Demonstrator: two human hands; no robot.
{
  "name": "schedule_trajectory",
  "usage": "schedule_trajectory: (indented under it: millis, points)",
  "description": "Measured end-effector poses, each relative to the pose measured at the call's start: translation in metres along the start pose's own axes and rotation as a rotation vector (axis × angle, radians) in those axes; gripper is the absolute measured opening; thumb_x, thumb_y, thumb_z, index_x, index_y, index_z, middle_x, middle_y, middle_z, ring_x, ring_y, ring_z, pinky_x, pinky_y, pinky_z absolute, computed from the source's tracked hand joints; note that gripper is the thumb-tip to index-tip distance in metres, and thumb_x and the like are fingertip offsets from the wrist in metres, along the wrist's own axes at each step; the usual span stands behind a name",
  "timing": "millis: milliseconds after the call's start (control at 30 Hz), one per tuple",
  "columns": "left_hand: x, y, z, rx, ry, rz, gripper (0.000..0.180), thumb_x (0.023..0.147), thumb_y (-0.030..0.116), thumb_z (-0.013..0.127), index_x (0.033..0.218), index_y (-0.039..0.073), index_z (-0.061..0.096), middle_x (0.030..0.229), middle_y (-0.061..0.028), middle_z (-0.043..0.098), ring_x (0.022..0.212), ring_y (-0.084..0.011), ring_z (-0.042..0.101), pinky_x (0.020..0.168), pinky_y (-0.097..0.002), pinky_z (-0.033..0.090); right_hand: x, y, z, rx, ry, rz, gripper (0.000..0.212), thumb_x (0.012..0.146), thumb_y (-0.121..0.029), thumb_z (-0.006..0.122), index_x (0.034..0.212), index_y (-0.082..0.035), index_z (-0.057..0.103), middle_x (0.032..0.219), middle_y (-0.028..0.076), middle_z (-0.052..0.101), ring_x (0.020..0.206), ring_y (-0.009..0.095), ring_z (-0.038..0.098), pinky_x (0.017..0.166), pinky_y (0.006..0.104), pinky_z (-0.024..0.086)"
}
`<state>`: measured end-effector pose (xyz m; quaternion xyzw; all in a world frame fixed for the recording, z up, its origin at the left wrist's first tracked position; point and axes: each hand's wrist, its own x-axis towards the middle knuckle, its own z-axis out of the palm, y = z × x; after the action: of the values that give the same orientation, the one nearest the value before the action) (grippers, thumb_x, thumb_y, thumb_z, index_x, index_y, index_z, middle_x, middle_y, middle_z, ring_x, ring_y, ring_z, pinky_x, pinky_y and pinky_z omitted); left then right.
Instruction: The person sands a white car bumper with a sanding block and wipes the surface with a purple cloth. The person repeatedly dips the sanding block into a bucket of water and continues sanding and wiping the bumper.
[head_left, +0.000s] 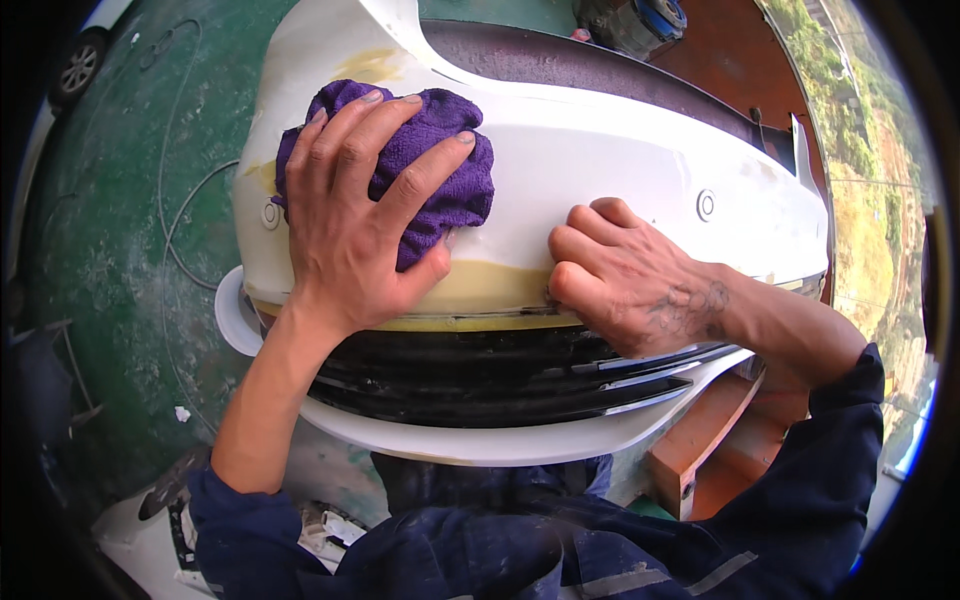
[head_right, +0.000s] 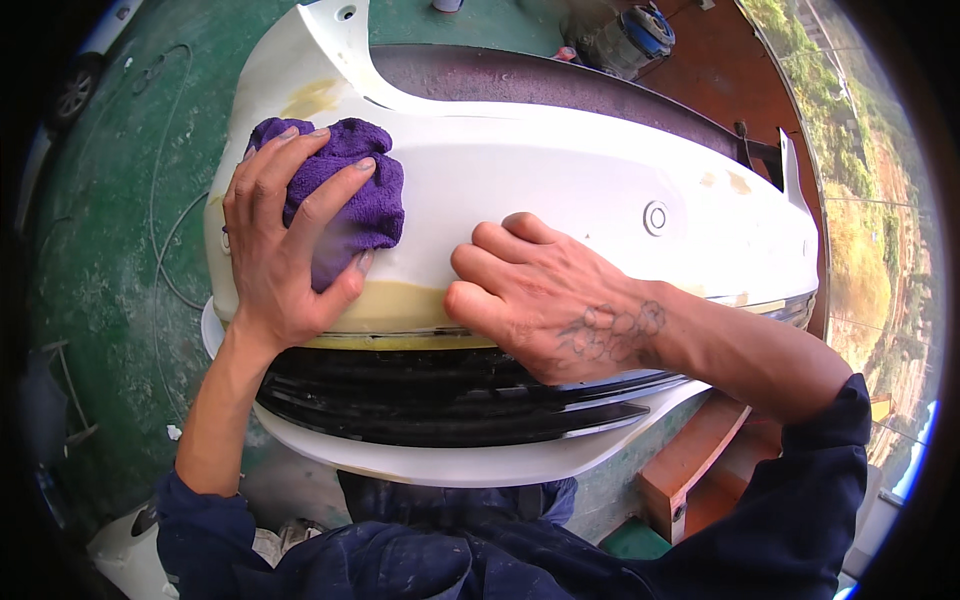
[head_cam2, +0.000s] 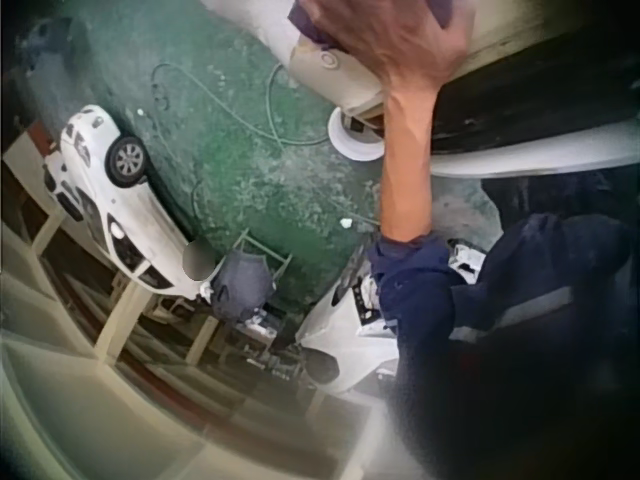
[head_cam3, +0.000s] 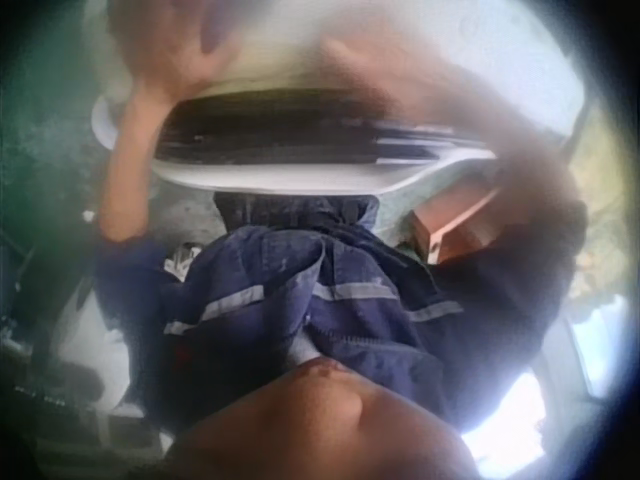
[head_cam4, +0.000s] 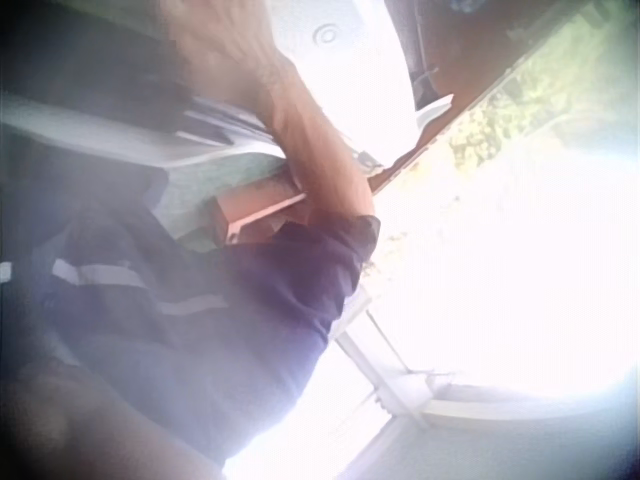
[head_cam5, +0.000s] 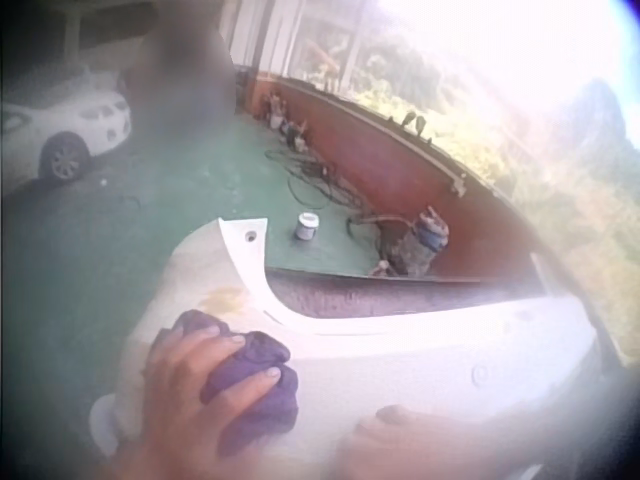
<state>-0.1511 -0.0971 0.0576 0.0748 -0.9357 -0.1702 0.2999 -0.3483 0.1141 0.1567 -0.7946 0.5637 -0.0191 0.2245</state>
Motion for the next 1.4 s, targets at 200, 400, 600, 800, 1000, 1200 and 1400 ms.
schedule_trajectory:
  millis: [200,400,600,800,1000,1200,1400]
  points:
    - [-0.005,-0.003,0.001,0.041,0.043,0.002,0.060,0.083,0.034,0.076,0.142,0.028,0.074,0.156,-0.0085,0.055,0.148,-0.0360,0.047,0.127,-0.0572,0.031,-0.006,0.000,0.001,-0.013,0.030,0.008,0.017,0.096,-0.004,0.063,0.108,-0.008,0.052,0.104,0.013,0.055,0.104,0.030,0.057,0.096,0.0438,0.043]
    - [0.002,0.000,0.003,0.002,0.023,0.003,0.071,0.079,0.034,0.078,0.150,0.030,0.068,0.156,-0.0094,0.055,0.149,-0.0368,0.046,0.127,-0.0577,0.031,0.002,-0.004,0.002,0.001,0.023,0.023,0.024,0.090,-0.005,0.069,0.105,-0.009,0.052,0.102,0.012,0.054,0.105,0.030,0.056,0.096,0.0439,0.042]
    - [-0.005,-0.006,-0.002,-0.005,0.022,-0.003,0.074,0.076,0.033,0.079,0.149,0.031,0.068,0.157,-0.0088,0.054,0.149,-0.0364,0.046,0.127,-0.0585,0.030,-0.001,-0.009,-0.005,-0.080,-0.007,0.079,0.022,0.090,-0.004,0.068,0.105,-0.009,0.052,0.102,0.011,0.056,0.105,0.028,0.056,0.099,0.0437,0.043]
    - [0.001,-0.003,0.005,0.013,0.023,-0.005,0.076,0.075,0.034,0.079,0.150,0.032,0.068,0.157,-0.0082,0.054,0.149,-0.0355,0.046,0.127,-0.0578,0.031,0.015,-0.008,-0.004,-0.025,0.011,0.024,0.024,0.087,-0.005,0.069,0.105,-0.009,0.053,0.101,0.010,0.058,0.104,0.029,0.057,0.097,0.0430,0.043]
    - [-0.008,-0.009,-0.002,0.003,0.035,-0.015,0.075,0.076,0.035,0.079,0.150,0.031,0.067,0.156,-0.0082,0.055,0.149,-0.0356,0.046,0.127,-0.0579,0.031,-0.012,-0.006,-0.003,-0.040,0.002,0.078,0.021,0.092,-0.004,0.068,0.107,-0.009,0.053,0.101,0.010,0.058,0.106,0.028,0.057,0.097,0.0444,0.042]
    - [0.001,-0.003,0.005,-0.006,0.040,-0.021,0.073,0.077,0.035,0.078,0.150,0.031,0.067,0.155,-0.0086,0.056,0.150,-0.0356,0.046,0.128,-0.0585,0.030,0.027,-0.011,-0.004,-0.044,-0.022,-0.060,0.022,0.092,-0.006,0.067,0.109,-0.009,0.054,0.104,0.010,0.057,0.105,0.028,0.058,0.093,0.0428,0.044]
    - [-0.005,-0.008,-0.001,0.006,0.075,0.006,0.065,0.082,0.032,0.077,0.146,0.024,0.071,0.155,-0.0093,0.057,0.148,-0.0367,0.049,0.126,-0.0559,0.033,0.018,-0.008,0.001,-0.114,0.019,-0.086,0.021,0.095,-0.010,0.067,0.110,-0.013,0.052,0.106,0.011,0.057,0.105,0.029,0.058,0.092,0.0431,0.044]
